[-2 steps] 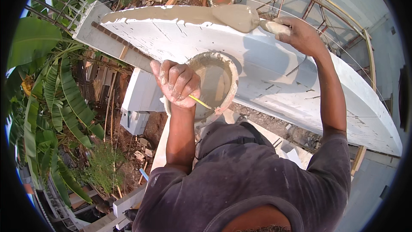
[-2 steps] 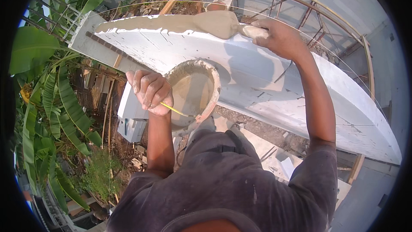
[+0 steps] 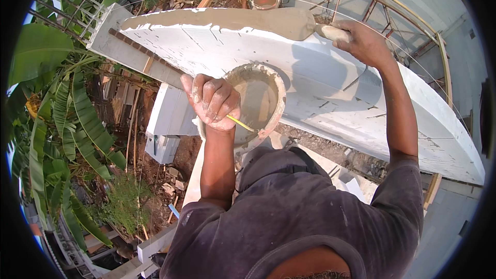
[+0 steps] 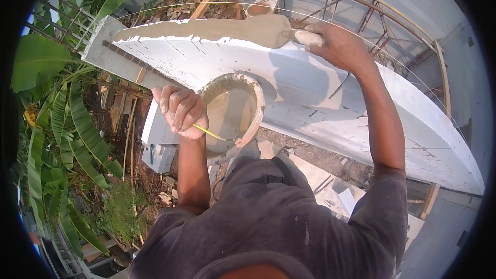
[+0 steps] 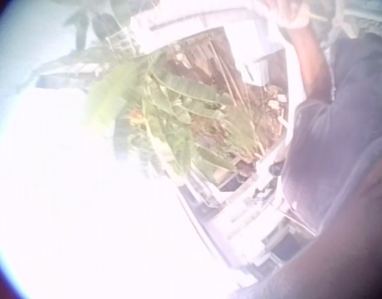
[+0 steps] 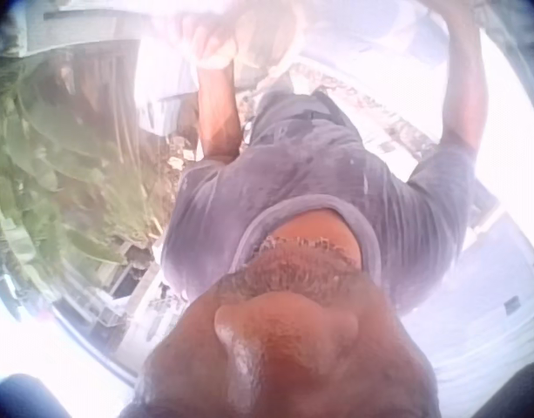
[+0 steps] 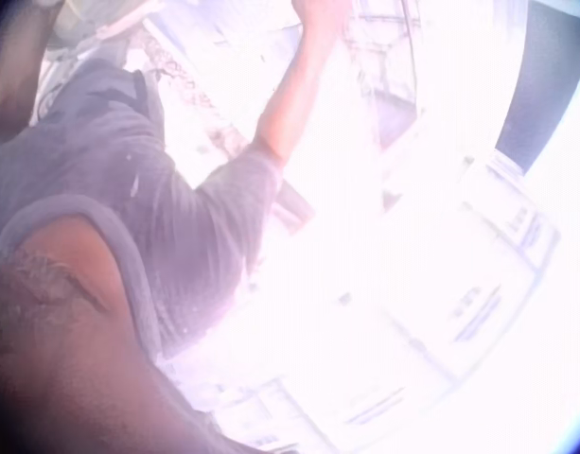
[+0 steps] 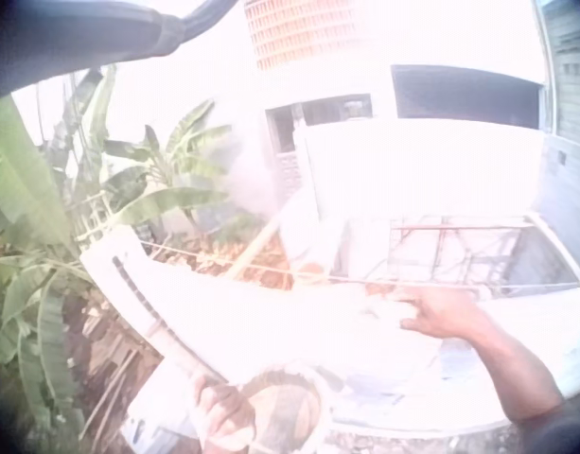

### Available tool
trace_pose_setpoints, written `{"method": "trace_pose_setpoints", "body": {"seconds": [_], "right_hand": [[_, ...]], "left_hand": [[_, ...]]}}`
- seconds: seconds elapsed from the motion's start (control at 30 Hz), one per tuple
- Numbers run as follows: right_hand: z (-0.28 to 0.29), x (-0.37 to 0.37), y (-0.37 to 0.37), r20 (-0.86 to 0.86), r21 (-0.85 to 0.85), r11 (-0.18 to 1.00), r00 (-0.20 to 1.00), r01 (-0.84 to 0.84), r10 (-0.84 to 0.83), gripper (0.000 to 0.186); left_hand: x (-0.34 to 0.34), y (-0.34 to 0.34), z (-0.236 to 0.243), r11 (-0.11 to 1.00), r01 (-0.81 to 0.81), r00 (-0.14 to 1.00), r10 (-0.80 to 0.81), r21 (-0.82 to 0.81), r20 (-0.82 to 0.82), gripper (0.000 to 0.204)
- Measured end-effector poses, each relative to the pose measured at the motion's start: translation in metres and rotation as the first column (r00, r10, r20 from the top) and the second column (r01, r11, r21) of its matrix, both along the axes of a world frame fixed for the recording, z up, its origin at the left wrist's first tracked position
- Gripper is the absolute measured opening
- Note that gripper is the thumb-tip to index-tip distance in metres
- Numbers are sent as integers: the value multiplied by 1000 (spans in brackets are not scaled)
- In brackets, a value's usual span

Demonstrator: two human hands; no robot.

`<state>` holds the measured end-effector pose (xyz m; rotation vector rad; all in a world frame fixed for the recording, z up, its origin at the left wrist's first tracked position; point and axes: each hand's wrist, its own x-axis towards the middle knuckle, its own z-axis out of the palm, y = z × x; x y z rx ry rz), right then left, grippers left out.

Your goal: The person applies cement to a curved wall using a trowel, then cuts a white tile with a hand saw and hammers it into place on the wall. The person continues to apply cement to the wall surface.

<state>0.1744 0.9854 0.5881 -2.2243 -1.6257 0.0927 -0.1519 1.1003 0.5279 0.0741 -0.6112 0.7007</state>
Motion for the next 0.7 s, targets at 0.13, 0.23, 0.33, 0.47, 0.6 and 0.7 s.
{"method": "trace_pose_setpoints", "body": {"seconds": [0.13, 0.23, 0.33, 0.47, 0.6, 0.7], "right_hand": [[13, -2, -29, 225, -22, 989, 965, 143, -134, 44], [11, -5, -36, 350, 92, 987, 923, 135, -159, 43], [7, -12, -18, 399, 82, 991, 908, 105, -129, 41], [-21, -15, 21, 528, 253, 967, 836, 13, -150, 39], [3, -44, 27, 444, 75, 996, 893, 45, -74, 41], [9, -79, -5, 138, -70, 998, 990, -3, 13, 43]], "left_hand": [[2, 9, -16, 1000, -3, 1000, 3, -22, 21, 55], [11, 11, -27, 997, 23, 999, -21, -79, 32, 57], [17, 15, -38, 990, 83, 996, -77, -116, 55, 57], [20, 16, -50, 977, 138, 990, -132, -160, 46, 59], [14, 21, -63, 972, 189, 982, -188, -140, 24, 58], [9, 25, -72, 965, 212, 977, -214, -154, 3, 57]]}}
